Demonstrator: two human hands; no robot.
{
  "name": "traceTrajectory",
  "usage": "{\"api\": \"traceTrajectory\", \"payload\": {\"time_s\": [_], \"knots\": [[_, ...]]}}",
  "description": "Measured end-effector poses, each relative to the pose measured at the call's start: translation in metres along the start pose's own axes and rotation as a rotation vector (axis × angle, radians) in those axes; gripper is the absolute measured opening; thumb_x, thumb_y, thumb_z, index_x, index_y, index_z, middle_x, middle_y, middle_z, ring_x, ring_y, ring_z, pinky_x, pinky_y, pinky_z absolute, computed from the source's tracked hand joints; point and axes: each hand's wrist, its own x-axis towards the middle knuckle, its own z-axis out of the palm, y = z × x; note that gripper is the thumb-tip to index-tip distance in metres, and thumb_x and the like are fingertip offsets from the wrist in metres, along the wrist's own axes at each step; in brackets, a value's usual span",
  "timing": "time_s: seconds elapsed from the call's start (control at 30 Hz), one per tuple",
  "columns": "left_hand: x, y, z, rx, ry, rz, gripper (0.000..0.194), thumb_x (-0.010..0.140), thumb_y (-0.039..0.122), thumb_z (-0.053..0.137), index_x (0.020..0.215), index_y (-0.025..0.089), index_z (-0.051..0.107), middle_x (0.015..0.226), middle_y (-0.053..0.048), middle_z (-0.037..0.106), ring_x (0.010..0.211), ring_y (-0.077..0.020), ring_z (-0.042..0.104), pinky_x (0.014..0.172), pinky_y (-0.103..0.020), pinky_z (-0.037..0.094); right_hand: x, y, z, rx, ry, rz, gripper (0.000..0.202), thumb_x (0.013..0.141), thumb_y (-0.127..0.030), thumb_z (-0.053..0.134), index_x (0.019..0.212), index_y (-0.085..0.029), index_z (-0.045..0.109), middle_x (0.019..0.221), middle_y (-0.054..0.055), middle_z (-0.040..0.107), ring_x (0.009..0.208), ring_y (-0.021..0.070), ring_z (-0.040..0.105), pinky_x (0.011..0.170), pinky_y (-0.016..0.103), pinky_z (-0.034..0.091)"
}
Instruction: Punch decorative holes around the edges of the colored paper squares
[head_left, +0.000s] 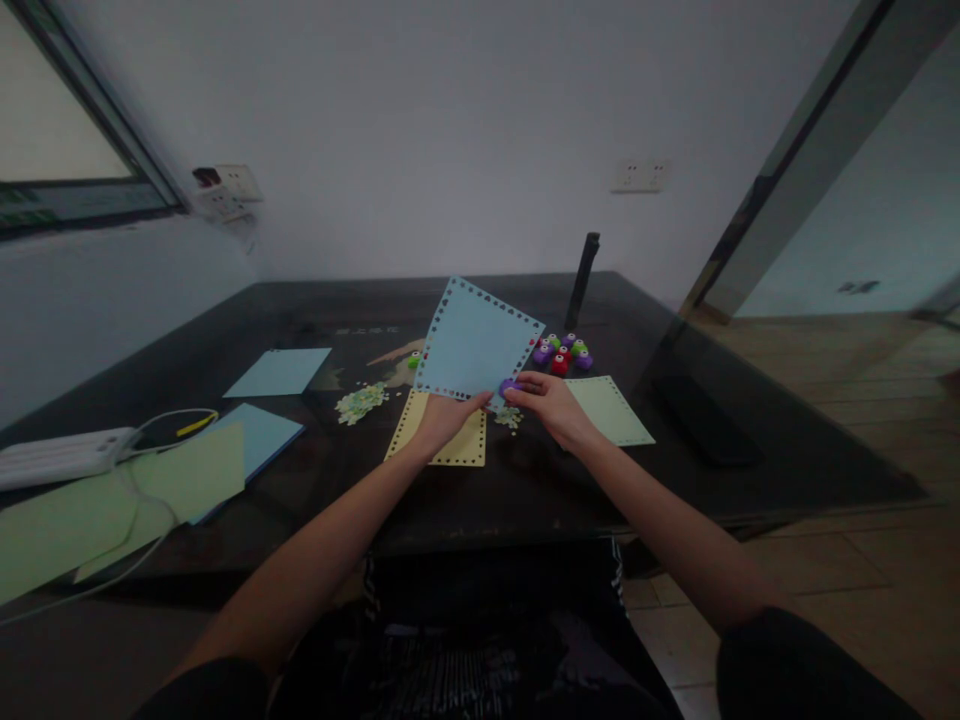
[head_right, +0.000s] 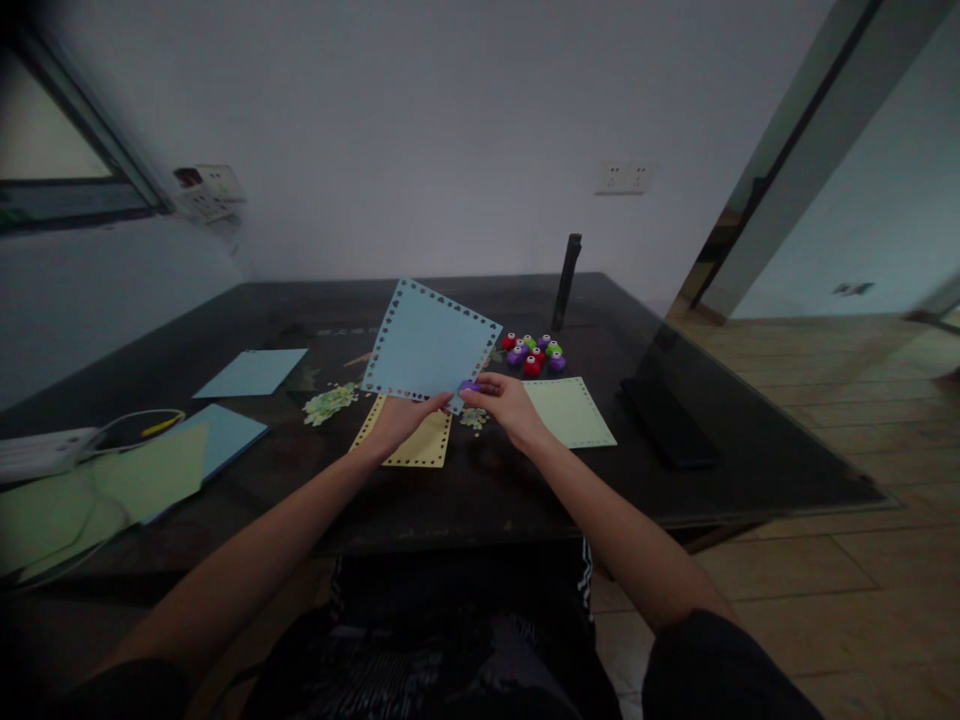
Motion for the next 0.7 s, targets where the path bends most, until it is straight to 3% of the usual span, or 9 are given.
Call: {"api": "traceTrajectory", "payload": {"time_s": [0.13,0.7], "knots": [[0.0001,0.0006,0.0000,0.001,0.009,-0.003,0.031,0.071,0.018,0.069,0.101,0.020,0.061,0.089,-0.007,0.069,0.103,-0.0223,0.059,0.094,-0.036,0.042,0.0007,0.0013,-0.0003,-0.009,0.008,-0.004,0.026,0.059,-0.024,0.078,0.081,-0.019,0.065,0.079,0.001,0.067,0.074,0.0147,0.061,0.080,0.035,0.049],[0.0006,-0.0042,-0.0002,0.089,-0.037,0.016,0.034,0.073,0.027,0.065,0.107,0.019,0.061,0.104,-0.008,0.069,0.110,-0.0236,0.057,0.104,-0.041,0.034,0.0000,0.0005,0.0001,-0.039,0.025,-0.006,0.028,0.056,-0.027,0.080,0.078,-0.018,0.066,0.079,0.002,0.068,0.073,0.0145,0.061,0.078,0.033,0.048]]}}
